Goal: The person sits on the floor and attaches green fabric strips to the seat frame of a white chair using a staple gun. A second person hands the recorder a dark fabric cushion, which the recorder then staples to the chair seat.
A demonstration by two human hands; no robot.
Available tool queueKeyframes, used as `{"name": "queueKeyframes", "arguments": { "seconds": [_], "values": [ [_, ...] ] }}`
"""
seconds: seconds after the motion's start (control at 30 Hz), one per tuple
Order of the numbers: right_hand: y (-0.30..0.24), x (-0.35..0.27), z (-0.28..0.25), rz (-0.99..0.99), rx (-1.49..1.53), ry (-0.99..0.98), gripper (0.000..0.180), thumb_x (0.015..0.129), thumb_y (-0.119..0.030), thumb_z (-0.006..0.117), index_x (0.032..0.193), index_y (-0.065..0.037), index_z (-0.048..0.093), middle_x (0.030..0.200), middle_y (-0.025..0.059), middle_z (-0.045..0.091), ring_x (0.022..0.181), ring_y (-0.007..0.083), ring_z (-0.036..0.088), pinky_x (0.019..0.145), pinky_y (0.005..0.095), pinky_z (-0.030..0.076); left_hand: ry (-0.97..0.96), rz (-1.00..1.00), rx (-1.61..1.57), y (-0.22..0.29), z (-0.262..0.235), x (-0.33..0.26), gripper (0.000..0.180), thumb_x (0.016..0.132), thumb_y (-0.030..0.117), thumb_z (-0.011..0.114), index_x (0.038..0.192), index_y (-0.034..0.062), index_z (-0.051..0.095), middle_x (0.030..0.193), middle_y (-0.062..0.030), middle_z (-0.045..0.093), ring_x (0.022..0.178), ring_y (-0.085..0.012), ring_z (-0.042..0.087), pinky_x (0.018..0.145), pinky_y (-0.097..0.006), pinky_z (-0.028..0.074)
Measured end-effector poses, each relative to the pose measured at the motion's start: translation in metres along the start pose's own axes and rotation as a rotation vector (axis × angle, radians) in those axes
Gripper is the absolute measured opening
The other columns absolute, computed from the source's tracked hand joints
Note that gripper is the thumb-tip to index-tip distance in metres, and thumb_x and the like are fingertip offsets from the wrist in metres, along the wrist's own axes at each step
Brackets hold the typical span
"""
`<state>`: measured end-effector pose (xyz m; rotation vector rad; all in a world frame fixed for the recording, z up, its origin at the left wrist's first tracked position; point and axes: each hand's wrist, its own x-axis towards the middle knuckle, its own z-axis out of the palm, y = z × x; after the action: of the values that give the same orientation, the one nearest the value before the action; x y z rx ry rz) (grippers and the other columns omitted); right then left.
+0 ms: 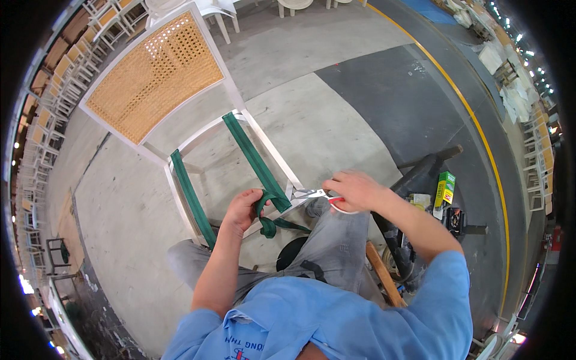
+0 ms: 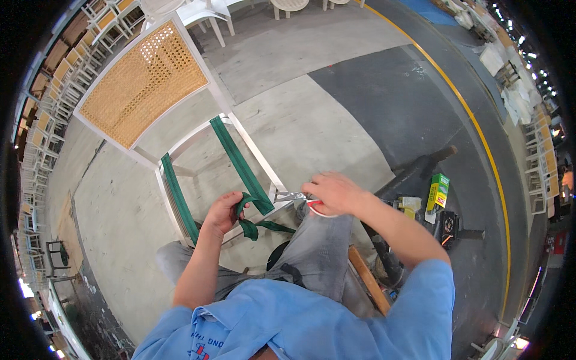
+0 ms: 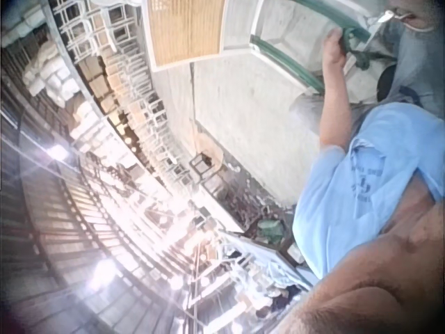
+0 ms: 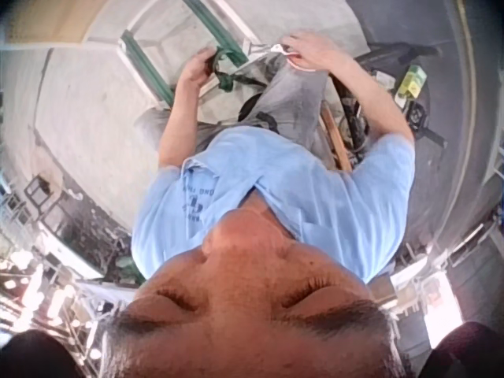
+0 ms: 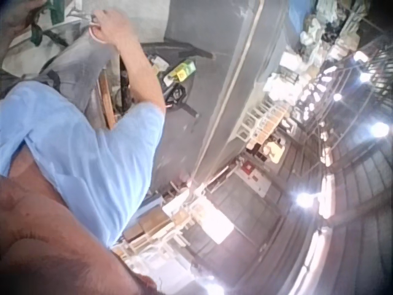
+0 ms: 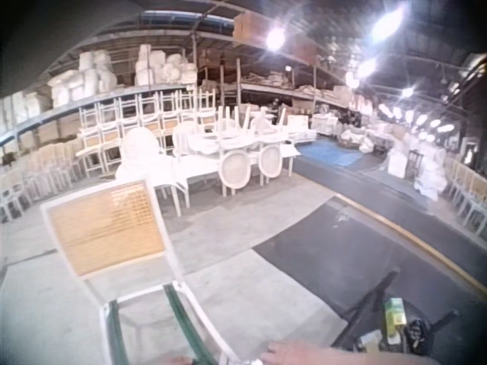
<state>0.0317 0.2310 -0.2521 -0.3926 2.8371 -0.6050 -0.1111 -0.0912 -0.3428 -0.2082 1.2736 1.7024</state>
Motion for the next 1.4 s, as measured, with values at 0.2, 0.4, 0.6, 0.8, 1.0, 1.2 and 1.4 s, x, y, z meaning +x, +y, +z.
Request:
{"name": "queueKeyframes", "arguments": {
  "seconds": [0.2,0.4,0.6,0.8,1.0,1.2,1.4],
  "values": [
    [0.038,0.057,0.038,-0.294,-0.146,-0.205,0.043,0.080,-0.034,0.081,0.114,-0.016,0.063,0.102,0.0090,0.065,0.104,0.0321,0.064,0.091,0.0458,0.050,0.037,0.016,0.016,0.000,0.006,-0.014,0.015,0.103,0.019,0.062,0.107,0.0049,0.066,0.092,-0.0052,0.072,0.084,-0.0152,0.071,0.062,-0.030,0.052],
    [0.036,0.079,0.054,-0.365,-0.128,-0.258,0.038,0.082,-0.029,0.077,0.116,-0.019,0.064,0.101,0.0095,0.065,0.106,0.0323,0.065,0.092,0.0471,0.050,0.050,0.012,0.019,0.001,0.009,-0.012,0.018,0.103,0.021,0.062,0.107,0.0038,0.068,0.089,-0.0076,0.071,0.073,-0.0142,0.067,0.060,-0.028,0.053],
    [0.035,0.082,0.055,-0.351,-0.112,-0.331,0.036,0.083,-0.034,0.077,0.115,-0.021,0.065,0.099,0.0114,0.067,0.101,0.0349,0.068,0.087,0.0491,0.053,0.072,0.017,0.049,0.000,0.001,-0.012,0.014,0.103,0.019,0.062,0.105,0.0053,0.066,0.088,-0.0051,0.071,0.076,-0.0141,0.070,0.062,-0.028,0.053],
    [0.021,0.089,0.066,-0.340,-0.108,-0.333,0.041,0.082,-0.043,0.078,0.112,-0.019,0.065,0.094,0.0116,0.069,0.094,0.0374,0.069,0.079,0.0502,0.053,0.073,0.029,0.029,-0.003,0.008,-0.017,0.013,0.102,0.018,0.063,0.104,0.0057,0.066,0.085,-0.0035,0.068,0.074,-0.0138,0.067,0.062,-0.029,0.053],
    [0.019,0.051,0.056,-0.165,-0.028,-0.228,0.043,0.081,-0.044,0.079,0.112,-0.018,0.065,0.093,0.0110,0.067,0.090,0.0362,0.068,0.077,0.0491,0.052,0.081,0.095,-0.037,-0.012,0.003,-0.031,0.011,0.103,0.017,0.061,0.101,0.0067,0.063,0.081,-0.0032,0.066,0.071,-0.0145,0.064,0.062,-0.030,0.053],
    [0.008,0.034,0.051,-0.121,-0.158,-0.133,0.046,0.078,-0.046,0.082,0.111,-0.018,0.066,0.095,0.0089,0.066,0.100,0.0315,0.067,0.084,0.0473,0.048,0.090,0.105,-0.063,-0.014,0.003,-0.020,0.011,0.103,0.017,0.060,0.101,0.0063,0.062,0.080,-0.0047,0.065,0.069,-0.0163,0.063,0.062,-0.031,0.054],
    [-0.004,0.054,0.061,-0.158,-0.188,-0.127,0.043,0.079,-0.044,0.081,0.110,-0.019,0.067,0.096,0.0095,0.068,0.101,0.0317,0.068,0.087,0.0479,0.048,0.115,0.126,-0.059,-0.014,0.002,-0.021,0.011,0.103,0.017,0.060,0.101,0.0056,0.062,0.080,-0.0054,0.066,0.068,-0.0177,0.064,0.062,-0.031,0.055]
  ]
}}
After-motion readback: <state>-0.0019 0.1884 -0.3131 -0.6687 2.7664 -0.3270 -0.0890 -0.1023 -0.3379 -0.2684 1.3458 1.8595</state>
